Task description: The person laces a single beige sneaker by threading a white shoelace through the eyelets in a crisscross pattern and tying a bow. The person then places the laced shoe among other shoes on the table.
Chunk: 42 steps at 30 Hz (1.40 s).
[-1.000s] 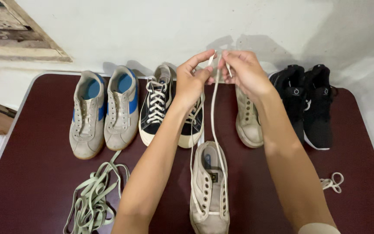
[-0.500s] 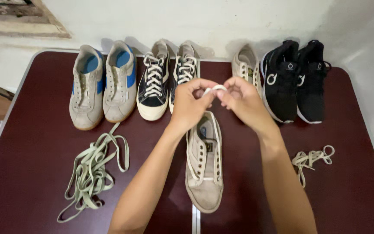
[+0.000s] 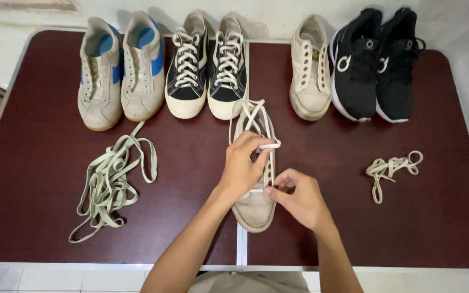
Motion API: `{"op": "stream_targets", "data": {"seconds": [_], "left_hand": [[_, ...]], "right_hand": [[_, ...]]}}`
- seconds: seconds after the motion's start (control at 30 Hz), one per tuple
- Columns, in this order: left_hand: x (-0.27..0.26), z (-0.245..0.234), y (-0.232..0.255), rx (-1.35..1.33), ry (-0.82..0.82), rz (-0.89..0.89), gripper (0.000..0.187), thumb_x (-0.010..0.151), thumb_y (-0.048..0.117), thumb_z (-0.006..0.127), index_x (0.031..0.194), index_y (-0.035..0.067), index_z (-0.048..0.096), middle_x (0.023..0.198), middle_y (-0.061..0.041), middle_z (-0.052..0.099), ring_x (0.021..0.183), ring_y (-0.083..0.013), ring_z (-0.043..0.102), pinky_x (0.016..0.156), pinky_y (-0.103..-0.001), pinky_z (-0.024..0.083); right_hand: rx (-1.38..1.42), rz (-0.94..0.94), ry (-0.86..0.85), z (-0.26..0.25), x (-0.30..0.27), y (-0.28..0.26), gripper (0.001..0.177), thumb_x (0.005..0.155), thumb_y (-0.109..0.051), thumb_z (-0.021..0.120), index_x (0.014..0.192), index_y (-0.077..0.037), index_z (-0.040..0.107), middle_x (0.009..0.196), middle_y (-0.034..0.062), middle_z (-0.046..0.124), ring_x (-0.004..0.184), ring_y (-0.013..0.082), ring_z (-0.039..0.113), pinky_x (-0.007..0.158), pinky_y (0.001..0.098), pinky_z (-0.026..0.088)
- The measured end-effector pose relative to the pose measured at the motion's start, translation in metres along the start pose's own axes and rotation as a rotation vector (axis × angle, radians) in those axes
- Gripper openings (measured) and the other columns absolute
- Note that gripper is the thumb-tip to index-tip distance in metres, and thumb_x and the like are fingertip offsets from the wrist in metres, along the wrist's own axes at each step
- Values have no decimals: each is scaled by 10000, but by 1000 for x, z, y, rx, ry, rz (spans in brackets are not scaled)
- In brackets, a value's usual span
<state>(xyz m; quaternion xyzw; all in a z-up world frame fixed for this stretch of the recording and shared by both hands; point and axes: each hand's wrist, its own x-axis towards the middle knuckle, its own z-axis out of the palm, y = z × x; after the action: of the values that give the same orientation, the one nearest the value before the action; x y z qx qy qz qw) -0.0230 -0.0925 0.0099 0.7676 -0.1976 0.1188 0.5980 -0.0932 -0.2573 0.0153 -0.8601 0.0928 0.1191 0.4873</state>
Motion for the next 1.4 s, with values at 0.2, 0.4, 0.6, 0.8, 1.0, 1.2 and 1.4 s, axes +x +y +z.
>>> {"op": "stream_targets", "data": {"seconds": [0.2, 0.4, 0.6, 0.8, 1.0, 1.2, 1.4], "left_hand": [[-8, 6, -9, -38, 10, -50, 160, 905, 10, 692, 1055, 44, 735, 967, -114, 687, 784, -241, 682, 666, -323, 523], [2, -3, -11, -9, -57, -47, 123, 879, 17, 721, 997, 36, 752, 871, -112, 670, 707, -232, 664, 627, -326, 510], [7, -5, -8, -3, -84, -74, 106, 879, 29, 738, 983, 32, 762, 855, -101, 666, 687, -213, 654, 619, -322, 511], [7, -8, -5, -43, -88, -110, 119, 881, 39, 744, 999, 28, 754, 890, -97, 680, 687, -199, 663, 624, -313, 526], [9, -10, -4, -22, -69, -72, 126, 873, 28, 756, 999, 16, 759, 893, -103, 691, 715, -206, 669, 648, -315, 529], [8, -14, 13, -16, -109, -76, 144, 856, 27, 749, 999, 28, 763, 885, -100, 690, 709, -204, 672, 642, -320, 529], [8, -17, 44, -34, -166, 141, 182, 860, 10, 746, 1041, 29, 754, 929, -103, 687, 789, -232, 663, 713, -329, 527]], "right_hand": [[216, -78, 36, 12, -3, 15, 96, 852, -66, 747, 865, 20, 706, 780, 48, 763, 718, 75, 667, 666, 264, 535], [278, -102, 73, 7, -6, 23, 96, 953, -36, 631, 907, 48, 626, 845, 123, 775, 799, 152, 738, 752, 295, 603], [451, -93, 10, -2, -9, 31, 72, 1026, -28, 448, 986, 32, 456, 923, 237, 742, 876, 272, 779, 814, 396, 662], [531, -84, -6, -2, -2, 44, 81, 1043, -76, 409, 1002, -6, 403, 961, 240, 710, 896, 311, 792, 793, 399, 673], [547, -4, 26, -6, -4, 35, 149, 1040, -123, 460, 1051, 5, 385, 1043, 228, 605, 860, 319, 793, 732, 386, 677], [-274, -512, 480, -10, -17, -16, 705, 783, -96, 782, 1371, 68, 428, 1349, 307, 520, 1007, 373, 659, 736, 395, 564], [-177, -586, 255, -21, 4, -41, 255, 943, -107, 710, 1182, -22, 686, 1093, 131, 738, 1001, 254, 701, 866, 361, 545]]}}
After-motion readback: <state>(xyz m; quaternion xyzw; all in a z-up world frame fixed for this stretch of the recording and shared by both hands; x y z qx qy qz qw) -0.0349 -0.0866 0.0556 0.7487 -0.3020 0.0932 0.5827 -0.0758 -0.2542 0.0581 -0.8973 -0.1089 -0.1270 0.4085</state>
